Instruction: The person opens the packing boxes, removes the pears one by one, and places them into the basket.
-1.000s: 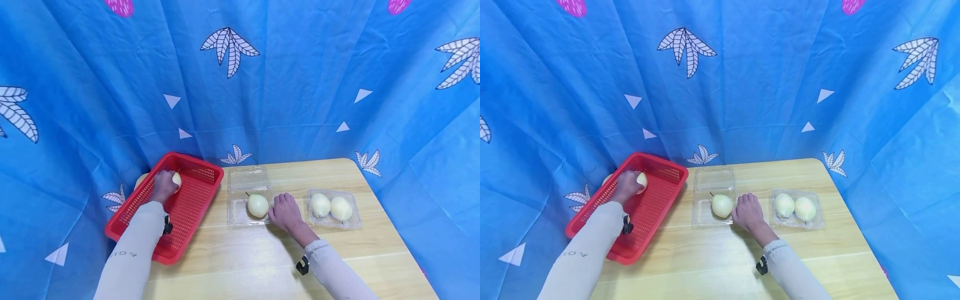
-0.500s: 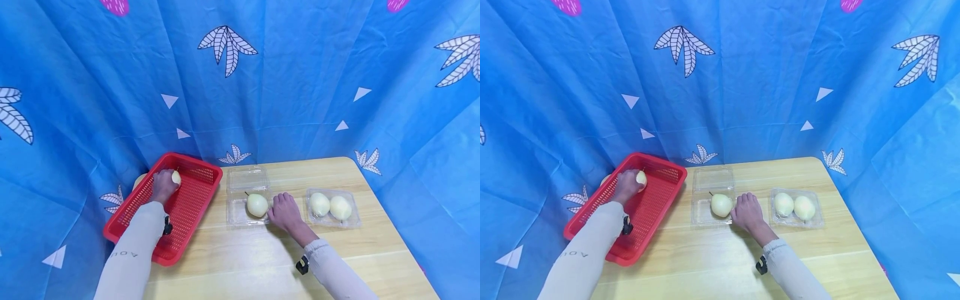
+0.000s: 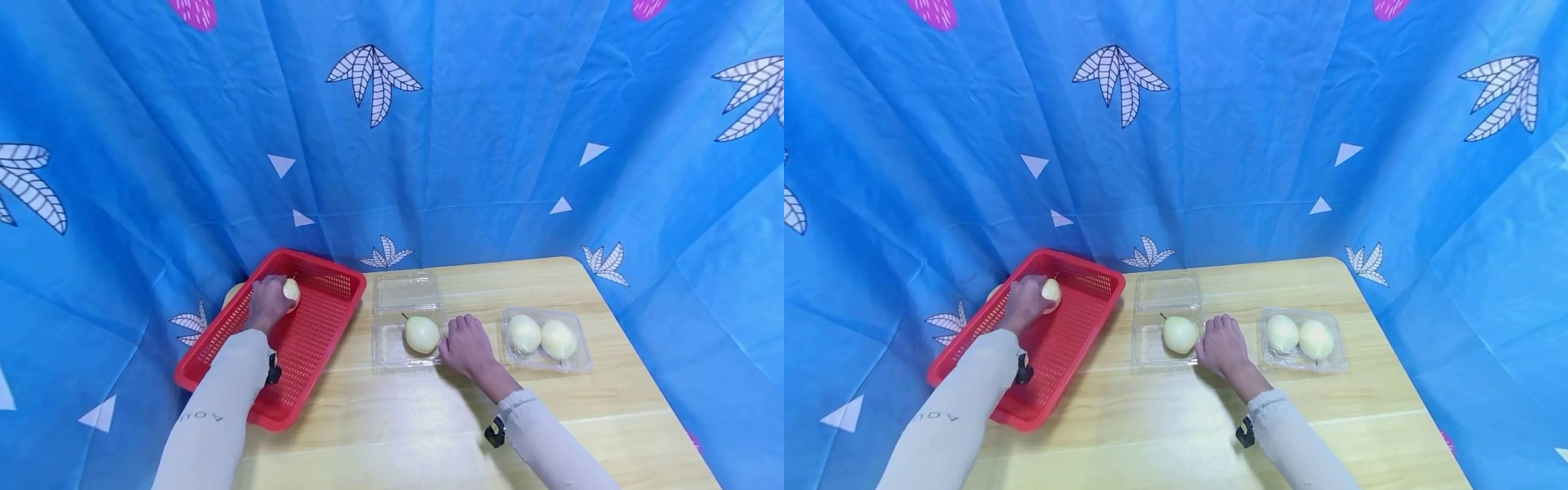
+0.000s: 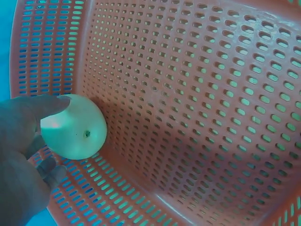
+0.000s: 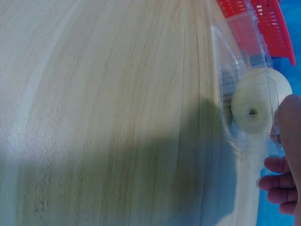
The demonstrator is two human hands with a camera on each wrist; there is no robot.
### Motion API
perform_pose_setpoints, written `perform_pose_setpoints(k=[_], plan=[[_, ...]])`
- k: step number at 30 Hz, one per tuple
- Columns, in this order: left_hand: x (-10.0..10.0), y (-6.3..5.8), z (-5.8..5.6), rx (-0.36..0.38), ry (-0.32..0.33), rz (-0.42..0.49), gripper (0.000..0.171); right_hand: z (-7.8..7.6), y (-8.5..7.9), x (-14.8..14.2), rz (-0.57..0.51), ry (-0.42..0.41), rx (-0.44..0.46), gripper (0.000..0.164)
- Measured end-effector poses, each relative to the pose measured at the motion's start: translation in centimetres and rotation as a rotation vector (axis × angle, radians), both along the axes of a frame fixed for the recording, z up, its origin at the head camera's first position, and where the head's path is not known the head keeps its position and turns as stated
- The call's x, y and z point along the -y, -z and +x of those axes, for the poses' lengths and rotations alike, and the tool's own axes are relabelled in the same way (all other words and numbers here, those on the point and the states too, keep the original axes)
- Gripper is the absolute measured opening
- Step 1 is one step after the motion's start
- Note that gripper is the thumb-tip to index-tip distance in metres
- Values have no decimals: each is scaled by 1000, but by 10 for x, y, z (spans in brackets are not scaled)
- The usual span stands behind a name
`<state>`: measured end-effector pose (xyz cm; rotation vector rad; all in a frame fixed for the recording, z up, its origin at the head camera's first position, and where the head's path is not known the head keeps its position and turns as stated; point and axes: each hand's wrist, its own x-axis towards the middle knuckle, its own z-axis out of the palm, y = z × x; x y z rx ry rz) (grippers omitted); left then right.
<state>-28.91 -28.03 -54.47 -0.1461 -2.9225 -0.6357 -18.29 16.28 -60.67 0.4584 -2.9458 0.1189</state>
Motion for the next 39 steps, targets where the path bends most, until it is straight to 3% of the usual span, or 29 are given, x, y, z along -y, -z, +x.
perform_pose_setpoints(k=[8, 17, 24, 34, 39], plan=[[-11, -10, 3, 53, -24, 1, 70, -1, 0, 2, -1, -5, 4, 27], [-40, -29, 10, 37, 33, -37, 71, 1, -4, 1, 11, 0, 5, 30], [-61, -42, 21, 59, 45, 25, 72, 0, -5, 2, 15, -2, 16, 30], [-85, -48, 39, 21, 218, -38, 59, -1, -4, 2, 22, -10, 5, 31], [-105, -50, 52, 56, 234, -54, 62, 0, -4, 3, 28, -8, 14, 33]])
